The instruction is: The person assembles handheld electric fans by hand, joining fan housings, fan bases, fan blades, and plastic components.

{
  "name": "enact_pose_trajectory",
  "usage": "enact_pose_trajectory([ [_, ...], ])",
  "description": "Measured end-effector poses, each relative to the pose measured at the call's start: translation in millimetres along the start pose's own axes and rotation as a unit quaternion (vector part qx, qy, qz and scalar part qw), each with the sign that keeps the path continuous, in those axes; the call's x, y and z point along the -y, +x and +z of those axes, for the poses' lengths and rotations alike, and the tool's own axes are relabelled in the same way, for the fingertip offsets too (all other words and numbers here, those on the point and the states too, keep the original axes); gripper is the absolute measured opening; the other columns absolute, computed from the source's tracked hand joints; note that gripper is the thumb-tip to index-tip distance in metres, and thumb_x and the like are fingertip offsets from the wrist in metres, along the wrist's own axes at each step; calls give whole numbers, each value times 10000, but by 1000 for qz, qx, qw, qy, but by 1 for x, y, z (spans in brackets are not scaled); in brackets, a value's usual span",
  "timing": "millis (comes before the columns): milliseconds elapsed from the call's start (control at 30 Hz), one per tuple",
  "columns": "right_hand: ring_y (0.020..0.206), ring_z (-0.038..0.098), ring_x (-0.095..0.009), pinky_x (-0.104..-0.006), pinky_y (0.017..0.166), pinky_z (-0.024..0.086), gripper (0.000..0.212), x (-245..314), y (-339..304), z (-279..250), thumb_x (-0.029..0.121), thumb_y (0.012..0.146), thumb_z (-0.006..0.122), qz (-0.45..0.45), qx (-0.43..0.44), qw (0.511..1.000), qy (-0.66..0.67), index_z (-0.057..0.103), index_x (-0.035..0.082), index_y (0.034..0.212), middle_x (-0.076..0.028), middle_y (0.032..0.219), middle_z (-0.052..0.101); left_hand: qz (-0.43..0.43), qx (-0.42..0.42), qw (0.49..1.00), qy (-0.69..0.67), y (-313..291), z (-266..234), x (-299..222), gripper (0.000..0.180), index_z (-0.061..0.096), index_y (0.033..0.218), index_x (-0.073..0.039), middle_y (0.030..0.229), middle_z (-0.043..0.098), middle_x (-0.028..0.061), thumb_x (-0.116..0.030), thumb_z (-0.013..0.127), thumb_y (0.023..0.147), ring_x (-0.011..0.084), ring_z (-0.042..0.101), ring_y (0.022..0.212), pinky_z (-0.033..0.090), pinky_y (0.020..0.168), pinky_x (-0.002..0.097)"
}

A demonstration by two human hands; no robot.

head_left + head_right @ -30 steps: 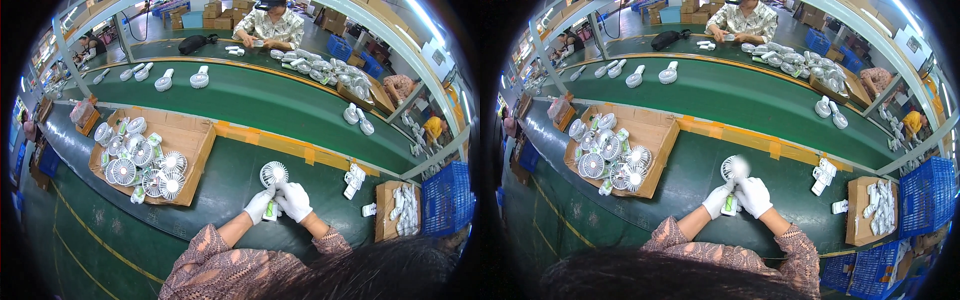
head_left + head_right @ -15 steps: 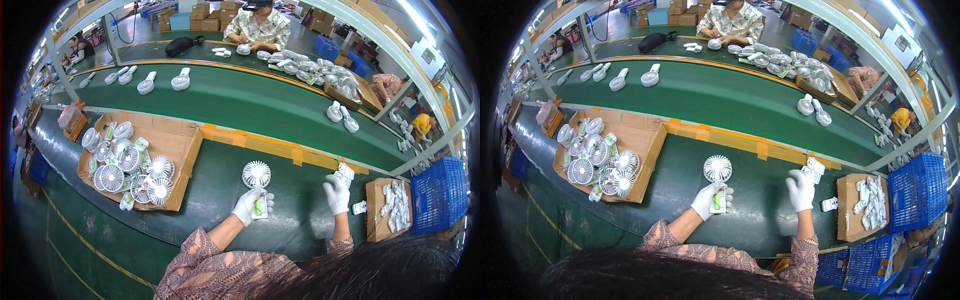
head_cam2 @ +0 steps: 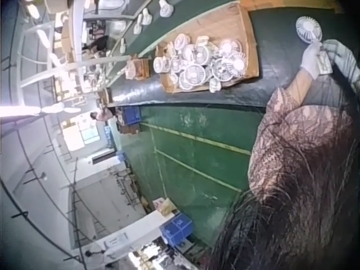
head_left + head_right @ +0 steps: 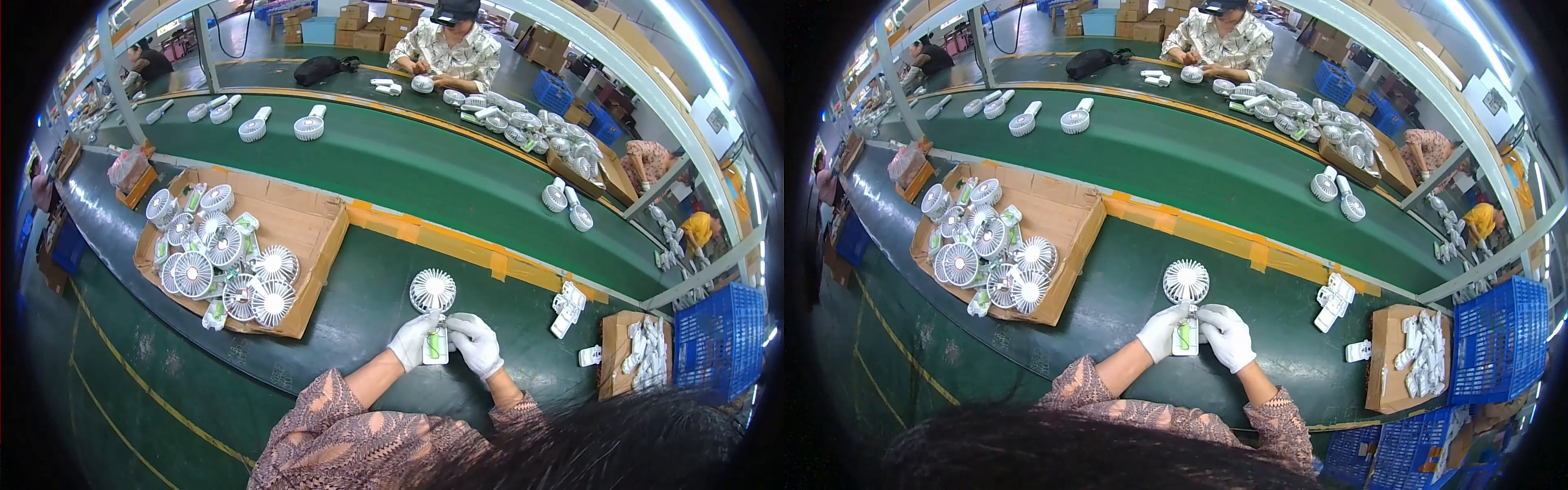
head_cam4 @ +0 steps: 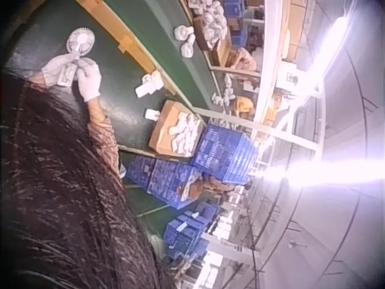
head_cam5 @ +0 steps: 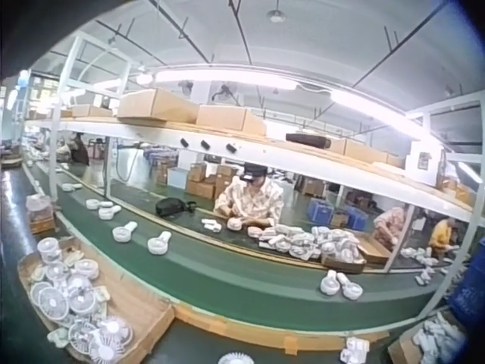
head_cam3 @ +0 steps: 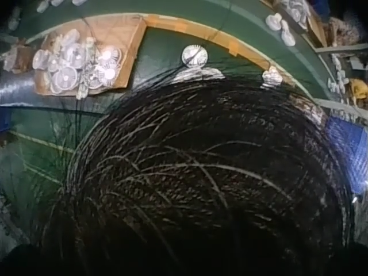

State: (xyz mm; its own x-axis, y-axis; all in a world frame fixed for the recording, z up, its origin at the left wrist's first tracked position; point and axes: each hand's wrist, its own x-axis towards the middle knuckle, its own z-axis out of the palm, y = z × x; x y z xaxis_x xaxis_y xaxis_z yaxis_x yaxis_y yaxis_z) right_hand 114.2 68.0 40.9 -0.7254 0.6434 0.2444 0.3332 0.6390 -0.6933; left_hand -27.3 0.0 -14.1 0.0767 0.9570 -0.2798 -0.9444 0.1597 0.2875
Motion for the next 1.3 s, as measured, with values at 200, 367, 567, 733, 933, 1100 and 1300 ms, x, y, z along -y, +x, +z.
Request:
enact_pose_trajectory([
  [200,922,591,-269,-326,799,470,216,-3,0,-4,99,782,574,-42,22,999,-9,642,89,986,-105,995,615,-7,-14,1000,-7,2,-1,1,240,540,981,-54,869,614,84,-282,499,916,228,633,731,560,638,386],
  [367,897,597,-273,-331,776,476,213,-4,4,-16,107,783,586,-80,74,994,5,639,73,987,-119,994,612,-43,-32,999,2,-6,8,-5,264,544,973,-52,815,619,92,-306,513,906,240,632,637,553,550,361],
  [567,848,594,-289,-350,723,478,235,-9,11,-18,124,767,615,-154,107,982,-34,618,75,997,-121,964,602,-64,-37,997,38,-10,10,-9,292,543,974,-47,794,622,109,-329,515,903,260,632,605,542,514,356],
  [733,752,583,-286,-367,630,463,205,4,21,-26,143,739,618,-257,131,949,-128,591,68,929,-109,923,593,-35,-49,994,92,-10,11,-5,274,531,1002,-55,816,605,95,-308,533,894,240,627,615,541,531,344],
  [933,734,577,-255,-361,611,443,154,2,36,-30,202,731,600,-292,250,899,-209,577,99,842,-92,906,578,-18,-27,987,157,-12,9,-3,283,506,1112,-15,926,606,104,-217,496,914,224,637,757,552,648,329],
  [1100,886,560,-297,-382,761,456,215,-1,24,-38,180,744,633,-201,210,955,-52,651,111,947,-124,999,570,16,-40,991,129,-5,10,6,283,504,1105,-9,974,600,112,-212,511,908,219,622,848,546,714,348],
  [1300,983,525,-322,-396,856,435,339,-38,19,-111,170,674,668,-12,-95,944,-315,613,70,993,-145,1044,565,19,-67,998,-4,-7,6,-7,297,491,1066,-6,1019,588,175,-254,514,903,303,603,898,521,774,461],
])
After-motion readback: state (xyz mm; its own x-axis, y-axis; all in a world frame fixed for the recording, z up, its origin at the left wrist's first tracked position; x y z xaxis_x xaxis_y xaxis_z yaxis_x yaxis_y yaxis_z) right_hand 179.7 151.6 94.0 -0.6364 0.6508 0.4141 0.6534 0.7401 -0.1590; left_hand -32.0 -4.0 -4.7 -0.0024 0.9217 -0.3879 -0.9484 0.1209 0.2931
